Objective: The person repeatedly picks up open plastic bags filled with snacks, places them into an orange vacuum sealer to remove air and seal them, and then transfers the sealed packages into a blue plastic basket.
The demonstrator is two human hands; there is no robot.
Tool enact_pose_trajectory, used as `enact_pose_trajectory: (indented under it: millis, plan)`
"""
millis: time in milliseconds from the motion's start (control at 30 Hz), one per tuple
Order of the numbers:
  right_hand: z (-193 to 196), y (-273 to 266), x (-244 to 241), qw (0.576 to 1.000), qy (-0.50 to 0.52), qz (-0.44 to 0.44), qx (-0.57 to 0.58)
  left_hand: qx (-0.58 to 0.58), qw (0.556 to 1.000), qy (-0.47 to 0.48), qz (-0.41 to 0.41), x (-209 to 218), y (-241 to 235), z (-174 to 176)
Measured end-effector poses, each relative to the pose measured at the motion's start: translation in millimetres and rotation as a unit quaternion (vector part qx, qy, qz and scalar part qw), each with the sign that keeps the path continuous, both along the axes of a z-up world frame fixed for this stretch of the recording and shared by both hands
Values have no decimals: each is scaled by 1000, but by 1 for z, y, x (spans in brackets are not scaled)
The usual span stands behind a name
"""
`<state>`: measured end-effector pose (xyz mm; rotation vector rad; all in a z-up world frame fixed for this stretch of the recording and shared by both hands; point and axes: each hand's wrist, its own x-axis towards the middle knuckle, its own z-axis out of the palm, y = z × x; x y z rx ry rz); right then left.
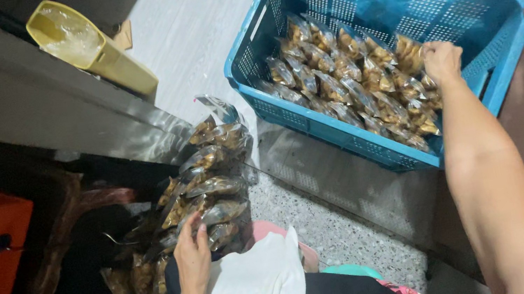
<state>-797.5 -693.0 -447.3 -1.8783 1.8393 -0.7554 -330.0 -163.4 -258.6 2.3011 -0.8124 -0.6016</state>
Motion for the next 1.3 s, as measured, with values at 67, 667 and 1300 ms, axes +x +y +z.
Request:
enact_pose_trajectory:
  millis: [67, 667, 1300]
  plan:
    - [-10, 4, 1, 999, 28, 9, 36, -32, 999, -28, -21, 1, 3, 0]
    - [158, 109, 229, 919, -191, 283, -198, -87, 994, -60, 8, 22, -1, -28]
    - [-58, 125, 473, 882, 244, 401, 36, -182, 983, -18, -25, 8, -13, -38]
